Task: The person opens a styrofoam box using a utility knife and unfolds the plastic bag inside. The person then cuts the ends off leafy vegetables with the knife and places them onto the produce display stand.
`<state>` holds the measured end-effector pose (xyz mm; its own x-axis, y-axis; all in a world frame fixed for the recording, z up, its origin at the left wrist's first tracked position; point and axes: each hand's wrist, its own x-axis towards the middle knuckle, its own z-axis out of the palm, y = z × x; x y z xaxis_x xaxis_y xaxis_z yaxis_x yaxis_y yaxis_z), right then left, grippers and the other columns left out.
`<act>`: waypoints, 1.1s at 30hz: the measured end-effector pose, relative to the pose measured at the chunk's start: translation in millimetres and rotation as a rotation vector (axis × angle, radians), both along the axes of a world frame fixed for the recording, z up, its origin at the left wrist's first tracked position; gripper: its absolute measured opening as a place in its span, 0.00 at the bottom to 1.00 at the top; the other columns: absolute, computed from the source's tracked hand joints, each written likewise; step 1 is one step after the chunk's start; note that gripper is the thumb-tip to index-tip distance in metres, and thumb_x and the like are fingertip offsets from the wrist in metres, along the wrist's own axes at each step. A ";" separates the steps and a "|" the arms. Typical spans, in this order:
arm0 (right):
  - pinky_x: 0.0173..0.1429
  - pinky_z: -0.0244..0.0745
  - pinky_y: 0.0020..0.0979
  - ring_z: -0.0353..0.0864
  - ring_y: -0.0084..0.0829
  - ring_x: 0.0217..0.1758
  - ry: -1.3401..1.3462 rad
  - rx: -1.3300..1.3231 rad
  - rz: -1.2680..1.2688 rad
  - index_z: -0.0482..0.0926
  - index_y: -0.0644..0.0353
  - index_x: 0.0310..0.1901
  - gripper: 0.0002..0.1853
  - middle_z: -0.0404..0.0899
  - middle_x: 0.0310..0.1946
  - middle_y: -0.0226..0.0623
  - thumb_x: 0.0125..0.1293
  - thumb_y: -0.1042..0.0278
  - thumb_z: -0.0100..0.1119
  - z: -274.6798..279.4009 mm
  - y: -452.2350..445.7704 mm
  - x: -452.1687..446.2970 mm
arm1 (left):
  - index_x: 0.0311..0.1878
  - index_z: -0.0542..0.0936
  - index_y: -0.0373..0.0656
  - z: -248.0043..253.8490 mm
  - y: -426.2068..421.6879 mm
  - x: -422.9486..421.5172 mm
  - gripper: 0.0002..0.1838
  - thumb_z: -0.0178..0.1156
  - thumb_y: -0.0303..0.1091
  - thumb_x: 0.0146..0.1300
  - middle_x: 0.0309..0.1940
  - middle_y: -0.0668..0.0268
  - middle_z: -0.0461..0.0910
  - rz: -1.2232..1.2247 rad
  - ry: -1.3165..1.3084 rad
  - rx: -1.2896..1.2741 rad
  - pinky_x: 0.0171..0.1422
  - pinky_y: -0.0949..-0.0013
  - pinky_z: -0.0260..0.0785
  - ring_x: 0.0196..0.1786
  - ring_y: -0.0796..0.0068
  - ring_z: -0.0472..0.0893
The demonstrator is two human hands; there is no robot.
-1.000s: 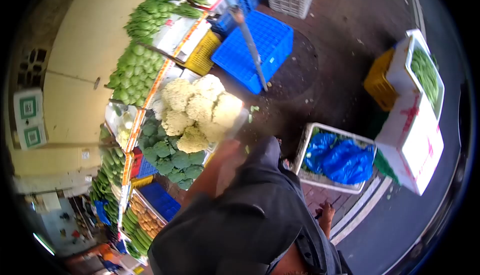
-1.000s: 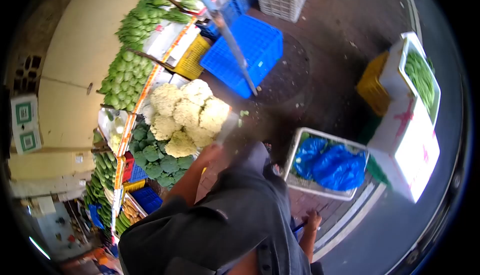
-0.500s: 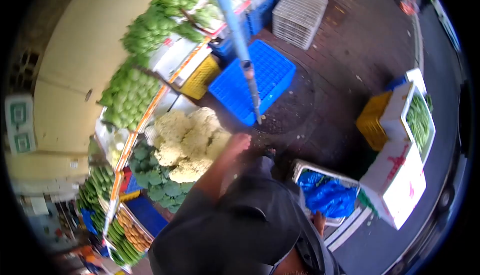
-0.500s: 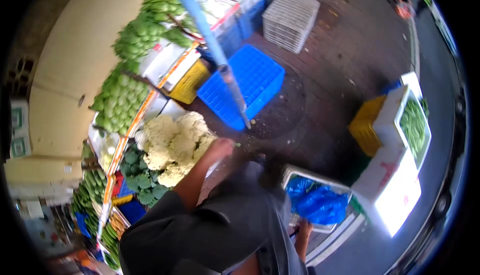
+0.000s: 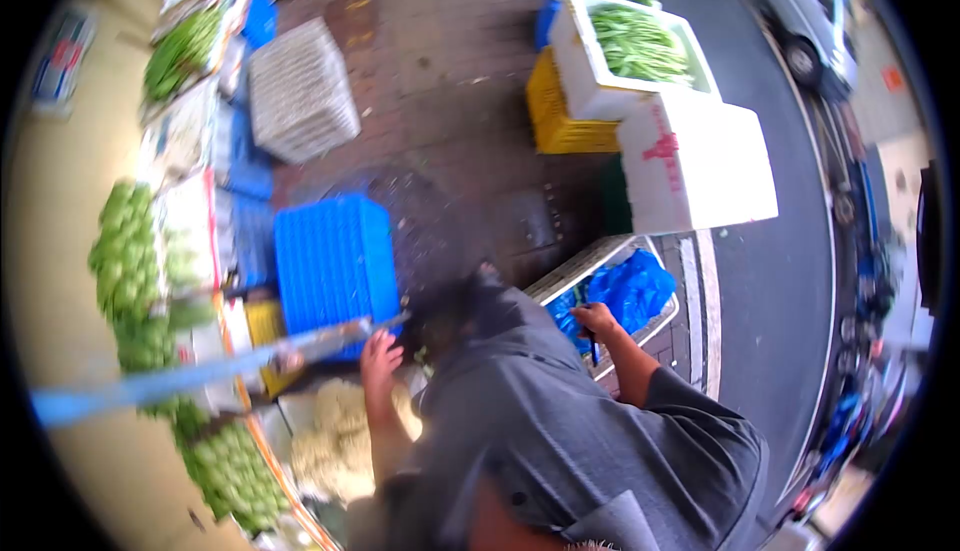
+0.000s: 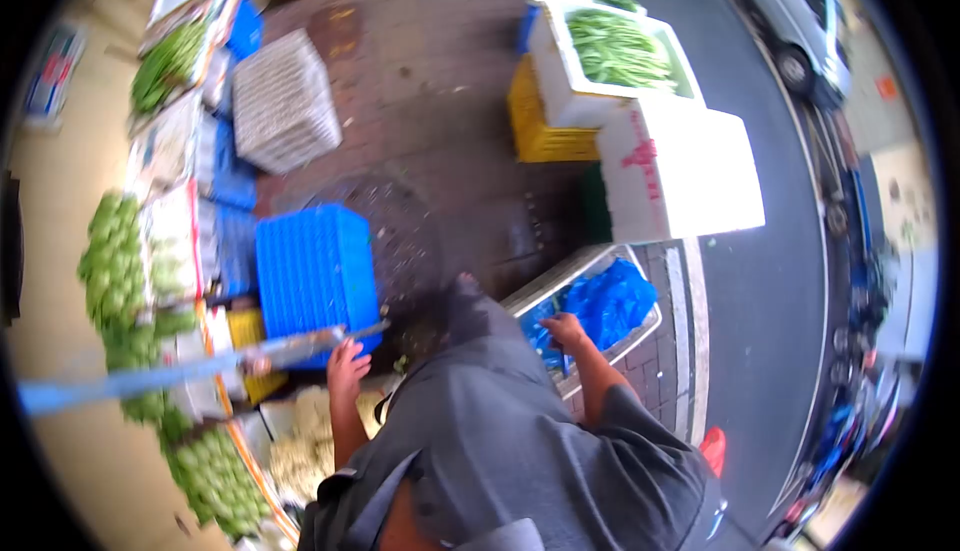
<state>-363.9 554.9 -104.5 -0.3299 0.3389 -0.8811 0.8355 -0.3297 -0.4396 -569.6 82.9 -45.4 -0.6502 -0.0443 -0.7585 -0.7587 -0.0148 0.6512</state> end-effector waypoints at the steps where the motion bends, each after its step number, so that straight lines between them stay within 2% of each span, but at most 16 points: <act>1: 0.26 0.77 0.38 0.74 0.29 0.21 0.003 0.021 -0.036 0.76 0.63 0.30 0.15 0.71 0.22 0.33 0.63 0.60 0.68 -4.7 12.3 -17.4 | 0.62 0.74 0.46 -8.0 7.8 -15.8 0.22 0.61 0.46 0.69 0.49 0.60 0.82 -0.029 0.008 -0.007 0.38 0.69 0.74 0.39 0.67 0.83; 3: 0.27 0.78 0.38 0.74 0.30 0.21 0.029 0.010 -0.154 0.76 0.62 0.31 0.14 0.71 0.23 0.33 0.62 0.61 0.68 11.8 33.2 -49.1 | 0.60 0.75 0.47 -0.2 31.1 -47.0 0.21 0.61 0.46 0.69 0.48 0.59 0.82 -0.032 -0.027 -0.129 0.38 0.67 0.74 0.39 0.65 0.83; 5: 0.29 0.79 0.38 0.74 0.31 0.21 0.139 -0.054 -0.310 0.76 0.62 0.34 0.11 0.73 0.25 0.35 0.61 0.64 0.66 -5.7 58.1 -66.1 | 0.60 0.75 0.47 -3.9 53.1 -84.4 0.21 0.61 0.46 0.69 0.48 0.59 0.82 -0.060 -0.002 -0.080 0.39 0.65 0.74 0.39 0.64 0.83; 6: 0.28 0.76 0.34 0.71 0.27 0.21 0.140 -0.052 -0.292 0.77 0.62 0.34 0.09 0.70 0.22 0.33 0.61 0.66 0.64 12.4 66.0 -80.4 | 0.60 0.75 0.46 -4.5 60.3 -96.5 0.21 0.61 0.46 0.69 0.48 0.59 0.82 -0.066 0.003 -0.059 0.40 0.64 0.74 0.40 0.63 0.83; 7: 0.28 0.75 0.33 0.71 0.27 0.21 0.202 -0.089 -0.394 0.78 0.62 0.35 0.06 0.72 0.22 0.33 0.60 0.69 0.62 20.0 73.7 -89.3 | 0.60 0.74 0.46 -2.6 71.2 -107.9 0.21 0.61 0.46 0.69 0.49 0.58 0.82 -0.112 -0.005 -0.069 0.40 0.64 0.74 0.40 0.63 0.83; 11: 0.27 0.74 0.31 0.75 0.26 0.23 0.268 -0.005 -0.500 0.79 0.64 0.44 0.10 0.78 0.27 0.35 0.61 0.72 0.59 45.0 93.3 -111.8 | 0.62 0.74 0.45 0.2 147.1 -177.3 0.23 0.61 0.46 0.69 0.50 0.57 0.81 -0.281 0.009 -0.056 0.43 0.63 0.75 0.42 0.62 0.83; 15: 0.28 0.80 0.35 0.75 0.27 0.23 0.164 0.150 -0.382 0.76 0.65 0.51 0.15 0.77 0.33 0.39 0.69 0.64 0.58 20.9 112.6 -97.4 | 0.62 0.74 0.44 -9.9 222.4 -235.7 0.23 0.61 0.45 0.69 0.49 0.58 0.81 -0.474 -0.001 -0.016 0.42 0.66 0.74 0.41 0.65 0.83; 16: 0.26 0.76 0.33 0.74 0.27 0.23 0.133 0.213 -0.396 0.77 0.65 0.50 0.18 0.77 0.31 0.37 0.72 0.56 0.55 25.4 116.7 -101.8 | 0.62 0.74 0.44 -9.9 243.9 -249.2 0.23 0.62 0.45 0.69 0.49 0.59 0.82 -0.524 -0.003 0.002 0.41 0.67 0.74 0.40 0.67 0.82; 21: 0.26 0.71 0.30 0.76 0.27 0.25 0.247 0.537 -0.330 0.77 0.64 0.40 0.24 0.77 0.27 0.35 0.75 0.47 0.48 -8.8 187.5 -141.3 | 0.61 0.75 0.44 -28.8 332.9 -326.4 0.21 0.60 0.44 0.70 0.47 0.60 0.82 -0.719 0.023 0.027 0.41 0.66 0.76 0.39 0.70 0.83; 23: 0.31 0.73 0.35 0.77 0.36 0.26 0.142 0.630 -0.359 0.76 0.64 0.37 0.22 0.77 0.28 0.41 0.74 0.49 0.49 9.5 227.8 -191.6 | 0.60 0.75 0.44 -31.1 358.7 -357.8 0.21 0.60 0.44 0.70 0.47 0.60 0.82 -0.730 -0.005 0.009 0.42 0.67 0.75 0.39 0.70 0.83; 25: 0.40 0.76 0.43 0.78 0.51 0.31 0.070 0.937 -0.116 0.76 0.65 0.41 0.21 0.79 0.30 0.49 0.74 0.51 0.48 -4.1 277.7 -221.0 | 0.61 0.75 0.44 -33.0 377.8 -383.8 0.21 0.60 0.44 0.70 0.48 0.60 0.82 -0.715 -0.012 -0.013 0.41 0.68 0.75 0.39 0.70 0.83; 27: 0.50 0.73 0.51 0.78 0.62 0.41 0.112 1.203 0.035 0.77 0.66 0.45 0.21 0.80 0.36 0.57 0.75 0.52 0.46 -43.9 327.8 -242.9 | 0.61 0.75 0.44 -46.8 384.4 -408.3 0.21 0.60 0.44 0.70 0.48 0.60 0.82 -0.733 -0.047 -0.026 0.40 0.68 0.75 0.39 0.69 0.82; 29: 0.58 0.71 0.53 0.78 0.64 0.52 -0.076 1.005 -0.151 0.79 0.64 0.50 0.24 0.80 0.43 0.63 0.75 0.50 0.43 -1.4 362.8 -301.0 | 0.61 0.75 0.45 -52.9 385.8 -425.1 0.21 0.60 0.44 0.70 0.47 0.60 0.82 -0.758 -0.093 -0.071 0.39 0.68 0.75 0.39 0.69 0.82; 33: 0.57 0.71 0.55 0.78 0.63 0.51 -0.165 1.027 -0.191 0.77 0.64 0.50 0.24 0.81 0.43 0.63 0.75 0.48 0.43 -26.5 420.4 -334.1 | 0.58 0.76 0.44 -48.5 384.0 -436.6 0.18 0.60 0.41 0.70 0.42 0.65 0.82 -0.706 -0.148 -0.205 0.34 0.75 0.72 0.34 0.75 0.80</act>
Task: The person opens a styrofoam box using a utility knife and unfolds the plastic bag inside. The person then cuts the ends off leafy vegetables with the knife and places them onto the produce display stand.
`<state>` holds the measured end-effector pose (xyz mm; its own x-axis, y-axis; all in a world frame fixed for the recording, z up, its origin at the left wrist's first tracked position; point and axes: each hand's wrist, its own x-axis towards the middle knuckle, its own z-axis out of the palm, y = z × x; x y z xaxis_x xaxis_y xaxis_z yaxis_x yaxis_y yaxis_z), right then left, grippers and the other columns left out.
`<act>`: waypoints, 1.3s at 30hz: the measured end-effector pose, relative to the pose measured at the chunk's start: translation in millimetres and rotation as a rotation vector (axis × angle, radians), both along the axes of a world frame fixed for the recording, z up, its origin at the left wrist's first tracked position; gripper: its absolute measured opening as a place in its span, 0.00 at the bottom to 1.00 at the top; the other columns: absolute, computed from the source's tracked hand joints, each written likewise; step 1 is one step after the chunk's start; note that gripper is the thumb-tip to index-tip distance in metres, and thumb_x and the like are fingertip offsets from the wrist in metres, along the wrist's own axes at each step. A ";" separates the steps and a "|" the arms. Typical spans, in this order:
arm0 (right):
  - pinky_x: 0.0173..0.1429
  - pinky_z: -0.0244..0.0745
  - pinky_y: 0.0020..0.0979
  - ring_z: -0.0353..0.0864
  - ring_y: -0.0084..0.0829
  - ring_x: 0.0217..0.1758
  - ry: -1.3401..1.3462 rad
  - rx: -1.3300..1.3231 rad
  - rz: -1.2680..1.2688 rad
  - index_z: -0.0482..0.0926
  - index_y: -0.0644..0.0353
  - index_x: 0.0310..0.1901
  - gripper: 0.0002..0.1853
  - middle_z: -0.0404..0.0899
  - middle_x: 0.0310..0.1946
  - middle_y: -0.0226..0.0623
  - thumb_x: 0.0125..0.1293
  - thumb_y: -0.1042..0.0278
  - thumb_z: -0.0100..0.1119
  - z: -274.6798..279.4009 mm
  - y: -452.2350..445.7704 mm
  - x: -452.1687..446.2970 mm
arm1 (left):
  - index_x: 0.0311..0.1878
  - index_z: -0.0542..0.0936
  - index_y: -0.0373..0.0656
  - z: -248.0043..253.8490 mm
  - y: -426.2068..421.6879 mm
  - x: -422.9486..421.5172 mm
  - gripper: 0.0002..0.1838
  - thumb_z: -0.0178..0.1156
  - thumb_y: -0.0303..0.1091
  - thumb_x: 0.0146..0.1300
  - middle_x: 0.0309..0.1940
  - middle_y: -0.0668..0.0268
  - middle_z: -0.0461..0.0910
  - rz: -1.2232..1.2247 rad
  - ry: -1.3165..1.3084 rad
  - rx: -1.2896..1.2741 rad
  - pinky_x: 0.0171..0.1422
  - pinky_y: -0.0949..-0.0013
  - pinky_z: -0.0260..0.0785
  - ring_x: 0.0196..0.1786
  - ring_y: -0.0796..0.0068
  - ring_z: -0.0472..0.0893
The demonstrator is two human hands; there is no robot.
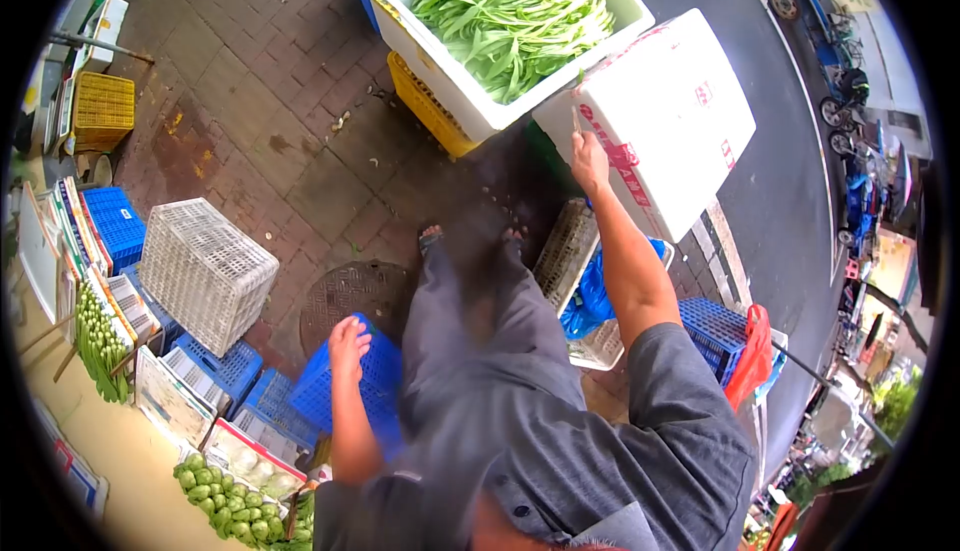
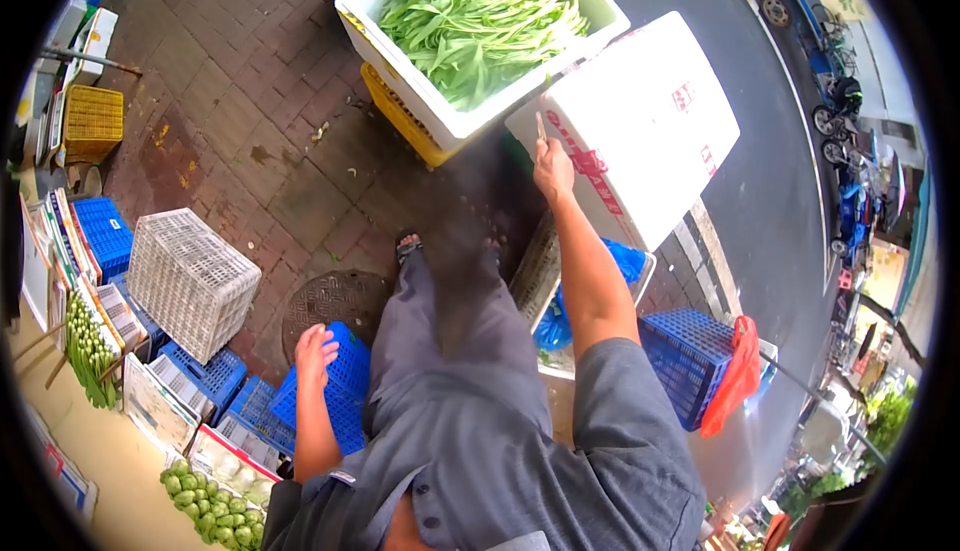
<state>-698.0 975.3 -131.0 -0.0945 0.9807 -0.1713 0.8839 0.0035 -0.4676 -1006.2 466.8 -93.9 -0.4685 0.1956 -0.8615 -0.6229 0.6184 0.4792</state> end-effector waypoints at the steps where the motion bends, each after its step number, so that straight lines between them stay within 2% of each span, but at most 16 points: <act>1: 0.57 0.71 0.56 0.79 0.63 0.51 -0.010 0.003 -0.020 0.76 0.64 0.50 0.24 0.81 0.43 0.63 0.75 0.48 0.43 -4.8 7.9 -4.4 | 0.59 0.76 0.43 -6.3 -8.1 -1.1 0.19 0.60 0.42 0.70 0.44 0.63 0.82 0.005 0.004 -0.034 0.36 0.72 0.73 0.37 0.72 0.81; 5: 0.55 0.71 0.58 0.79 0.66 0.50 -0.085 -0.009 -0.022 0.76 0.63 0.48 0.23 0.81 0.41 0.65 0.75 0.47 0.44 -25.4 30.0 -4.3 | 0.60 0.75 0.44 -10.2 -21.5 11.7 0.20 0.59 0.43 0.70 0.47 0.61 0.81 0.101 -0.037 -0.125 0.43 0.65 0.74 0.42 0.66 0.81; 12: 0.55 0.70 0.57 0.77 0.67 0.50 0.005 -0.028 -0.146 0.75 0.65 0.46 0.23 0.79 0.42 0.66 0.75 0.49 0.45 -15.2 19.0 -22.4 | 0.60 0.75 0.44 -10.5 -1.2 31.1 0.21 0.60 0.44 0.70 0.48 0.61 0.81 0.093 -0.113 -0.159 0.42 0.66 0.74 0.42 0.68 0.81; 15: 0.54 0.70 0.57 0.77 0.67 0.50 0.041 -0.019 -0.176 0.76 0.65 0.47 0.23 0.80 0.42 0.66 0.75 0.49 0.45 -22.0 21.4 -28.0 | 0.60 0.74 0.43 -10.4 10.0 21.5 0.21 0.59 0.44 0.70 0.47 0.62 0.81 0.037 -0.092 -0.137 0.41 0.68 0.73 0.41 0.69 0.81; 18: 0.58 0.69 0.56 0.78 0.65 0.53 0.027 -0.100 -0.212 0.76 0.64 0.52 0.24 0.81 0.44 0.64 0.76 0.49 0.43 -15.6 23.3 -34.0 | 0.60 0.74 0.43 -9.3 15.6 3.5 0.20 0.59 0.44 0.70 0.47 0.62 0.81 0.023 -0.057 -0.119 0.41 0.69 0.73 0.41 0.70 0.81; 22: 0.59 0.70 0.55 0.78 0.63 0.54 0.021 -0.081 -0.207 0.76 0.64 0.51 0.24 0.81 0.46 0.63 0.75 0.48 0.43 -15.0 35.7 -34.9 | 0.61 0.74 0.43 -9.8 14.6 -12.6 0.21 0.58 0.43 0.71 0.46 0.63 0.81 -0.016 -0.010 -0.120 0.41 0.69 0.73 0.40 0.71 0.81; 26: 0.60 0.70 0.54 0.77 0.63 0.56 -0.026 -0.097 -0.247 0.76 0.64 0.50 0.25 0.81 0.46 0.62 0.76 0.47 0.42 -24.6 30.8 -28.9 | 0.62 0.74 0.42 -2.3 19.4 -16.8 0.22 0.58 0.44 0.71 0.47 0.62 0.81 -0.033 -0.014 -0.124 0.42 0.68 0.73 0.42 0.68 0.81; 29: 0.59 0.70 0.55 0.78 0.64 0.54 -0.051 -0.115 -0.280 0.74 0.62 0.53 0.25 0.81 0.45 0.62 0.76 0.47 0.42 -2.2 22.8 -31.8 | 0.63 0.73 0.42 1.0 17.2 -15.2 0.23 0.58 0.44 0.71 0.48 0.60 0.80 -0.052 -0.008 -0.118 0.43 0.66 0.74 0.43 0.66 0.81; 33: 0.57 0.71 0.56 0.79 0.63 0.52 -0.088 -0.095 -0.339 0.73 0.61 0.55 0.24 0.82 0.44 0.62 0.76 0.47 0.42 -15.1 -6.1 5.6 | 0.63 0.73 0.42 -1.8 14.5 -17.3 0.23 0.59 0.44 0.71 0.49 0.59 0.80 -0.044 -0.015 -0.134 0.44 0.65 0.74 0.44 0.65 0.81; 39: 0.53 0.71 0.58 0.80 0.63 0.49 -0.109 -0.026 -0.336 0.73 0.61 0.50 0.21 0.82 0.42 0.60 0.76 0.49 0.44 -13.4 -21.6 40.1 | 0.63 0.73 0.43 -6.2 16.0 -21.5 0.22 0.58 0.44 0.71 0.49 0.59 0.80 -0.101 -0.040 -0.158 0.44 0.65 0.74 0.44 0.65 0.82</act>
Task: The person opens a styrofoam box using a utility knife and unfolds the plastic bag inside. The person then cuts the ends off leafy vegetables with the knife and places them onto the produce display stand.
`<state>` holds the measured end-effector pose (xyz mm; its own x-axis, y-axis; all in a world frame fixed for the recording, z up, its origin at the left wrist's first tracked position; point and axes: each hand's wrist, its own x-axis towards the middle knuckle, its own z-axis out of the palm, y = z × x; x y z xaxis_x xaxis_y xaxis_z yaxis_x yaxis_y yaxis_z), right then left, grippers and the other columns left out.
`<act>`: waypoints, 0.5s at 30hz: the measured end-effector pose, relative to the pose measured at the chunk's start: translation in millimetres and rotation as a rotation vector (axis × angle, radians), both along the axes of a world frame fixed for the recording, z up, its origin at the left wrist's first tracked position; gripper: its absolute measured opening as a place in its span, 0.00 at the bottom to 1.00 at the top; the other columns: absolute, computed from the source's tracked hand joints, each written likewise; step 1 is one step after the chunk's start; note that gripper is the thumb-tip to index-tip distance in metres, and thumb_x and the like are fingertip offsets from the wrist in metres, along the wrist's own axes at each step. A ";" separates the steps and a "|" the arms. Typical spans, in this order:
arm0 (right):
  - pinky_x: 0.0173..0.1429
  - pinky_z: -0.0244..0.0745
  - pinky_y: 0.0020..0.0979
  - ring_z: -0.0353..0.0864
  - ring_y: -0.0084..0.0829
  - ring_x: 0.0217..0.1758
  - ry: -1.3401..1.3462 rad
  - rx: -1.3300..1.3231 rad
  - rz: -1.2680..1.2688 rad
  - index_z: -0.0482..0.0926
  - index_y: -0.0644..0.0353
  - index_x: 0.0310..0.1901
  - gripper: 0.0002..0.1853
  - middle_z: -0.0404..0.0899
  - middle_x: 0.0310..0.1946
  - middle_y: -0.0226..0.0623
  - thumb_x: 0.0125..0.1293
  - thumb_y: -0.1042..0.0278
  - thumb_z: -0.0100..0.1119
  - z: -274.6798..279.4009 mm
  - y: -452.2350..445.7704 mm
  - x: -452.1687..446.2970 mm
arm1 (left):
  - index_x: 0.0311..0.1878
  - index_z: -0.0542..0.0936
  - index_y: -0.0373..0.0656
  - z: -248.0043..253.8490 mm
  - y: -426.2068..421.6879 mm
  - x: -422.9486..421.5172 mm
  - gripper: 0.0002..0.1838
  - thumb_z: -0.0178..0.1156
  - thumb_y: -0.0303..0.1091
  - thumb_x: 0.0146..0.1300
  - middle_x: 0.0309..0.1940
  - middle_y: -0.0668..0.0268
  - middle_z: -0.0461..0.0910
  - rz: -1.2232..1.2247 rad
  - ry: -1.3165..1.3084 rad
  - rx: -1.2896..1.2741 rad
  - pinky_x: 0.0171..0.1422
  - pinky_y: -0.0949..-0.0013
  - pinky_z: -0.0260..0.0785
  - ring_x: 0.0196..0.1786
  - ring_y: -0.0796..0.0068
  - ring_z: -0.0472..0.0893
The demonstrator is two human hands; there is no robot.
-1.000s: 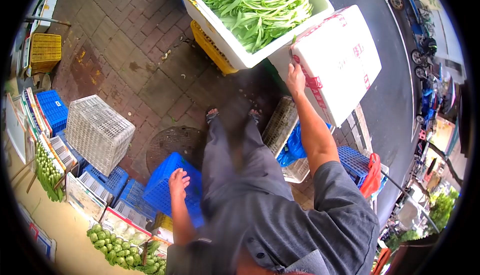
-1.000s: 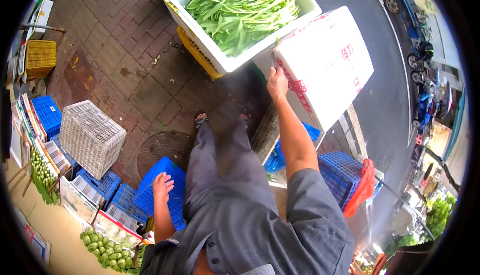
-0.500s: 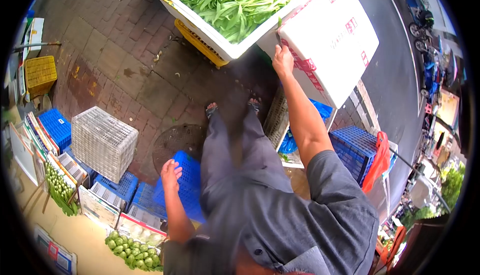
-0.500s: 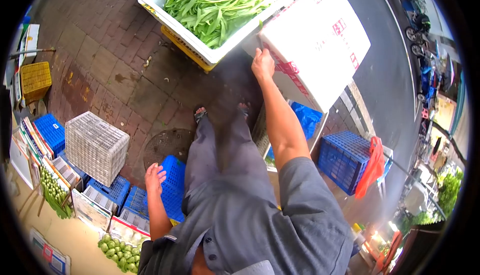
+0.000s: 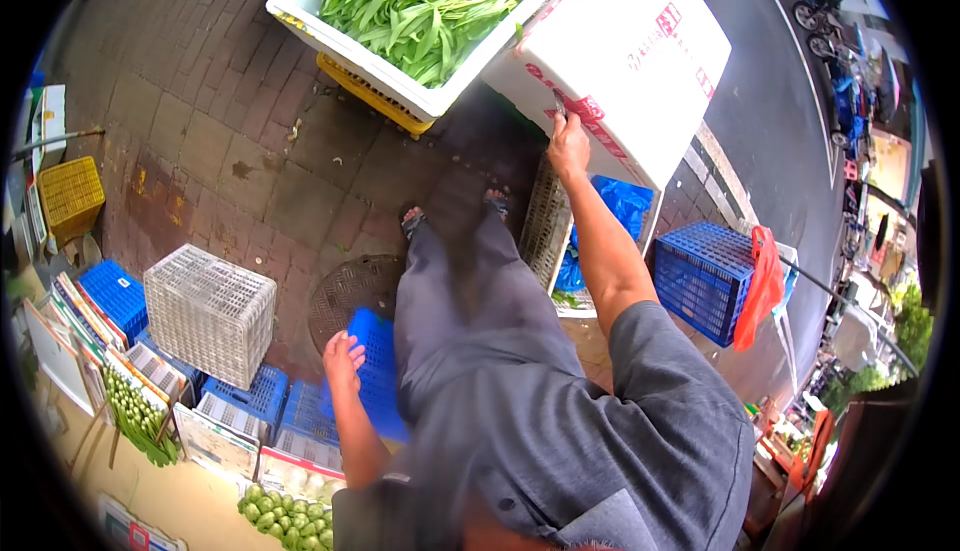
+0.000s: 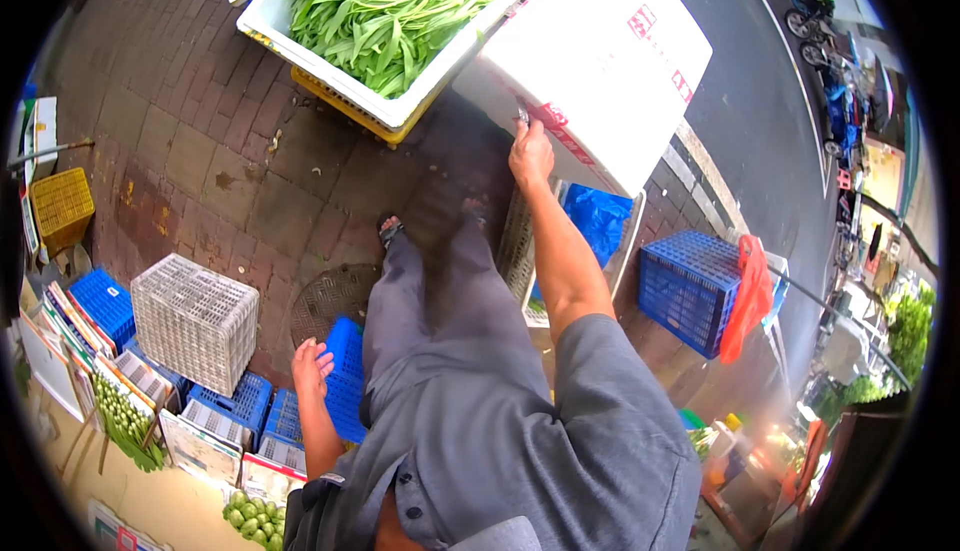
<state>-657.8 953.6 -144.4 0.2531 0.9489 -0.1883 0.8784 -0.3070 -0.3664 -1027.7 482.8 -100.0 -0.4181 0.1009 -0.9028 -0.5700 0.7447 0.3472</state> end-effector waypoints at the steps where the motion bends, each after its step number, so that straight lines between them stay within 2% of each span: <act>1: 0.53 0.71 0.58 0.80 0.63 0.48 0.000 -0.007 0.001 0.73 0.61 0.50 0.21 0.82 0.41 0.60 0.76 0.49 0.44 -2.6 -2.1 3.3 | 0.63 0.73 0.43 1.5 3.6 -1.0 0.22 0.58 0.44 0.71 0.49 0.59 0.80 -0.006 0.002 0.001 0.44 0.65 0.74 0.44 0.65 0.82; 5: 0.52 0.71 0.59 0.79 0.64 0.47 0.018 0.044 -0.017 0.73 0.62 0.48 0.20 0.82 0.41 0.61 0.76 0.50 0.44 -14.8 -12.4 21.3 | 0.63 0.73 0.44 9.6 18.9 -9.9 0.22 0.58 0.44 0.71 0.49 0.59 0.80 -0.035 0.014 0.017 0.44 0.66 0.74 0.43 0.66 0.82; 11: 0.51 0.70 0.59 0.78 0.66 0.48 0.016 0.008 -0.042 0.73 0.62 0.53 0.21 0.81 0.41 0.64 0.76 0.51 0.44 -4.1 -34.1 55.3 | 0.64 0.73 0.44 10.3 29.2 -30.2 0.22 0.58 0.44 0.71 0.49 0.60 0.81 -0.102 0.029 -0.009 0.43 0.66 0.74 0.43 0.67 0.82; 15: 0.51 0.71 0.58 0.78 0.65 0.48 -0.028 0.014 -0.135 0.73 0.63 0.50 0.20 0.81 0.41 0.63 0.76 0.52 0.45 -8.9 -55.3 88.4 | 0.62 0.74 0.46 7.6 44.0 -34.5 0.20 0.58 0.43 0.72 0.47 0.61 0.81 -0.119 0.033 -0.001 0.38 0.68 0.76 0.40 0.68 0.82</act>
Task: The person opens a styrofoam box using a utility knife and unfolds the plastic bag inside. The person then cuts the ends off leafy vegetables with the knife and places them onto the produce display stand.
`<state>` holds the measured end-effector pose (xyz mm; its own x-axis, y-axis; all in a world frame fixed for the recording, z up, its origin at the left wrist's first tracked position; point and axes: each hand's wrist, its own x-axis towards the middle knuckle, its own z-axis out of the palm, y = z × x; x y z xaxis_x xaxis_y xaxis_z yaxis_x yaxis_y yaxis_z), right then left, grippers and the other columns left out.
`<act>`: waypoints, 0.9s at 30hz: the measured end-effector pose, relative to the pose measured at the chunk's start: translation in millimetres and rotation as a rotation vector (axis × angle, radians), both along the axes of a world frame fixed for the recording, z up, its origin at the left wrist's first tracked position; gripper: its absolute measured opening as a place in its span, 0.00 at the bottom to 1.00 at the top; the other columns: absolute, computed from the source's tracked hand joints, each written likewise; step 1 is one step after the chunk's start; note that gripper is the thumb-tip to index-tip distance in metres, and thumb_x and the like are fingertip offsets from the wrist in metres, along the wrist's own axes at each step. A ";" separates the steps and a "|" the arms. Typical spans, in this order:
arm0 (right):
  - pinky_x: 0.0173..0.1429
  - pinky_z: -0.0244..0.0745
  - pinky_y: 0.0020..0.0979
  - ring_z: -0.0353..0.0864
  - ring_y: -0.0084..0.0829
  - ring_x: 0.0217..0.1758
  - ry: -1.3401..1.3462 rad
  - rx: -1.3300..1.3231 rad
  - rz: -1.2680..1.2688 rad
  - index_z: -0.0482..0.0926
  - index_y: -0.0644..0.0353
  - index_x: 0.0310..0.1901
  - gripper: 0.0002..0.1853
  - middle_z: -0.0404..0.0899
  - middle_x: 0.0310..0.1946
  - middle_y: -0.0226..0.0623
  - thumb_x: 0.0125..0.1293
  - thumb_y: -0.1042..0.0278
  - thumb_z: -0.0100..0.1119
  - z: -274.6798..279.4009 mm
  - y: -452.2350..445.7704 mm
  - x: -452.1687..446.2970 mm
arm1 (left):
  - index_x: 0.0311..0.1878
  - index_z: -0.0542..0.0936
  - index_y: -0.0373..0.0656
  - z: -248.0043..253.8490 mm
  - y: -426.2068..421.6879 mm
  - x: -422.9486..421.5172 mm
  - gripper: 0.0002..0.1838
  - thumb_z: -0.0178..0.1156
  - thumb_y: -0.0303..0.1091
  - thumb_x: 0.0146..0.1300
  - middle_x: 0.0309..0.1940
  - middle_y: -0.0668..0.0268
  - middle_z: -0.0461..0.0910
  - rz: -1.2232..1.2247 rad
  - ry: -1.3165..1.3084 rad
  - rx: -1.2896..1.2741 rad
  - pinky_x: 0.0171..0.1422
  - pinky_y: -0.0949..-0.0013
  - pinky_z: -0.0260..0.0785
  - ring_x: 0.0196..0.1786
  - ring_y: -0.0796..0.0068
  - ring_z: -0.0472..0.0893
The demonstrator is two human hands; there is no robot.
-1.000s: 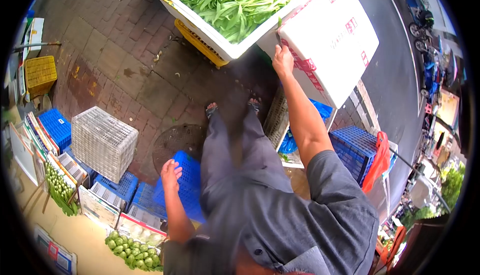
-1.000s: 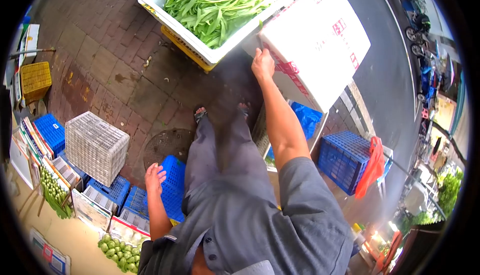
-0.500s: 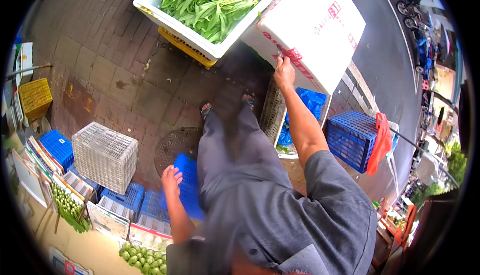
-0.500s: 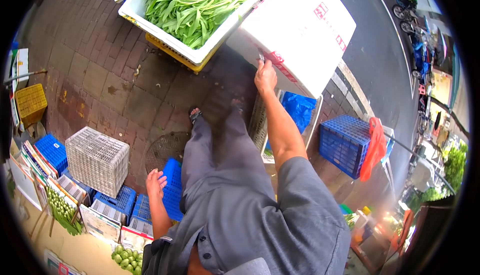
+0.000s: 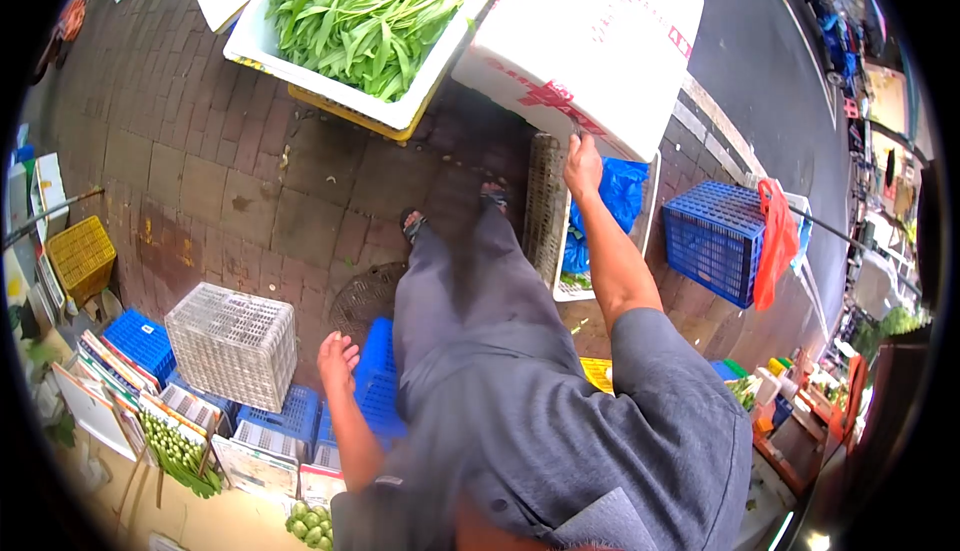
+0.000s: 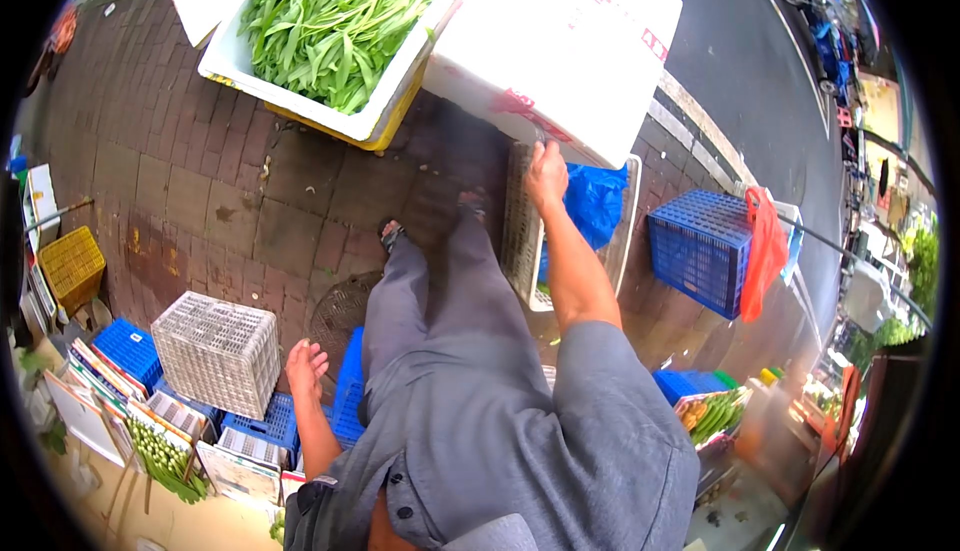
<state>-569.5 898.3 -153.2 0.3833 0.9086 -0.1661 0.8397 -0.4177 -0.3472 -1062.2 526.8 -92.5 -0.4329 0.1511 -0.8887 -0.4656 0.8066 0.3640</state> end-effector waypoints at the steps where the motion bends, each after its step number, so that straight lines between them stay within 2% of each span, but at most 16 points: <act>1: 0.51 0.70 0.58 0.78 0.66 0.48 0.005 0.014 -0.001 0.73 0.63 0.51 0.20 0.81 0.41 0.64 0.76 0.51 0.45 0.7 -6.9 11.0 | 0.61 0.74 0.46 -2.2 4.4 0.6 0.20 0.58 0.43 0.72 0.47 0.62 0.81 -0.007 0.001 0.005 0.38 0.68 0.76 0.39 0.69 0.83; 6: 0.51 0.70 0.58 0.78 0.66 0.48 0.017 0.011 -0.017 0.74 0.63 0.52 0.21 0.80 0.42 0.64 0.76 0.51 0.45 -1.6 -35.4 54.4 | 0.60 0.74 0.46 -16.9 29.5 7.2 0.18 0.57 0.43 0.72 0.46 0.63 0.82 -0.120 -0.032 0.009 0.37 0.69 0.76 0.37 0.70 0.83; 10: 0.54 0.71 0.55 0.78 0.64 0.51 0.044 -0.019 -0.126 0.75 0.61 0.56 0.21 0.80 0.44 0.64 0.75 0.51 0.47 5.4 -56.9 84.5 | 0.60 0.74 0.47 -7.6 63.8 16.9 0.17 0.57 0.43 0.73 0.44 0.64 0.82 -0.162 0.013 0.048 0.36 0.70 0.76 0.37 0.71 0.83; 14: 0.55 0.72 0.54 0.78 0.62 0.51 0.064 -0.045 -0.088 0.75 0.60 0.57 0.20 0.81 0.46 0.61 0.76 0.52 0.46 4.4 -80.1 131.3 | 0.62 0.74 0.45 8.1 107.6 52.1 0.20 0.57 0.44 0.72 0.46 0.63 0.82 -0.165 0.060 0.079 0.38 0.69 0.77 0.38 0.70 0.84; 18: 0.52 0.75 0.51 0.80 0.57 0.49 0.014 -0.086 0.080 0.75 0.57 0.56 0.18 0.81 0.47 0.54 0.76 0.54 0.48 13.1 -83.6 177.0 | 0.62 0.74 0.44 20.1 166.7 121.7 0.20 0.58 0.43 0.72 0.47 0.62 0.83 -0.219 -0.004 0.138 0.39 0.70 0.78 0.39 0.69 0.84; 19: 0.48 0.76 0.49 0.81 0.54 0.47 0.019 -0.092 0.128 0.76 0.55 0.56 0.17 0.81 0.44 0.49 0.75 0.54 0.50 21.6 -78.3 182.1 | 0.61 0.75 0.44 19.1 185.8 139.5 0.20 0.59 0.43 0.72 0.47 0.62 0.83 -0.264 -0.023 0.139 0.39 0.70 0.78 0.39 0.70 0.84; 22: 0.45 0.76 0.49 0.81 0.51 0.43 0.008 -0.177 0.341 0.77 0.53 0.54 0.16 0.80 0.38 0.47 0.73 0.54 0.53 37.5 -54.4 218.0 | 0.61 0.76 0.43 25.2 248.1 199.1 0.20 0.59 0.42 0.71 0.47 0.62 0.83 -0.367 -0.053 0.179 0.41 0.71 0.76 0.40 0.73 0.83; 23: 0.42 0.76 0.48 0.81 0.50 0.39 0.023 -0.133 0.434 0.77 0.52 0.53 0.15 0.79 0.35 0.45 0.72 0.53 0.54 41.6 -46.3 232.0 | 0.61 0.76 0.43 27.3 268.7 217.2 0.20 0.60 0.43 0.71 0.47 0.62 0.83 -0.402 -0.061 0.194 0.42 0.71 0.76 0.41 0.74 0.83; 27: 0.38 0.76 0.48 0.81 0.49 0.38 0.045 -0.241 0.736 0.77 0.52 0.48 0.13 0.79 0.33 0.44 0.70 0.54 0.56 56.6 -3.4 270.5 | 0.58 0.78 0.44 31.7 337.1 278.5 0.18 0.61 0.43 0.70 0.46 0.67 0.83 -0.571 -0.066 0.228 0.46 0.72 0.74 0.44 0.77 0.81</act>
<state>-299.0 895.0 -96.7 -0.3167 0.8635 -0.3924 0.9174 0.1739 -0.3579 -783.8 863.8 -60.8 -0.1729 0.5322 -0.8288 -0.0107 0.8404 0.5419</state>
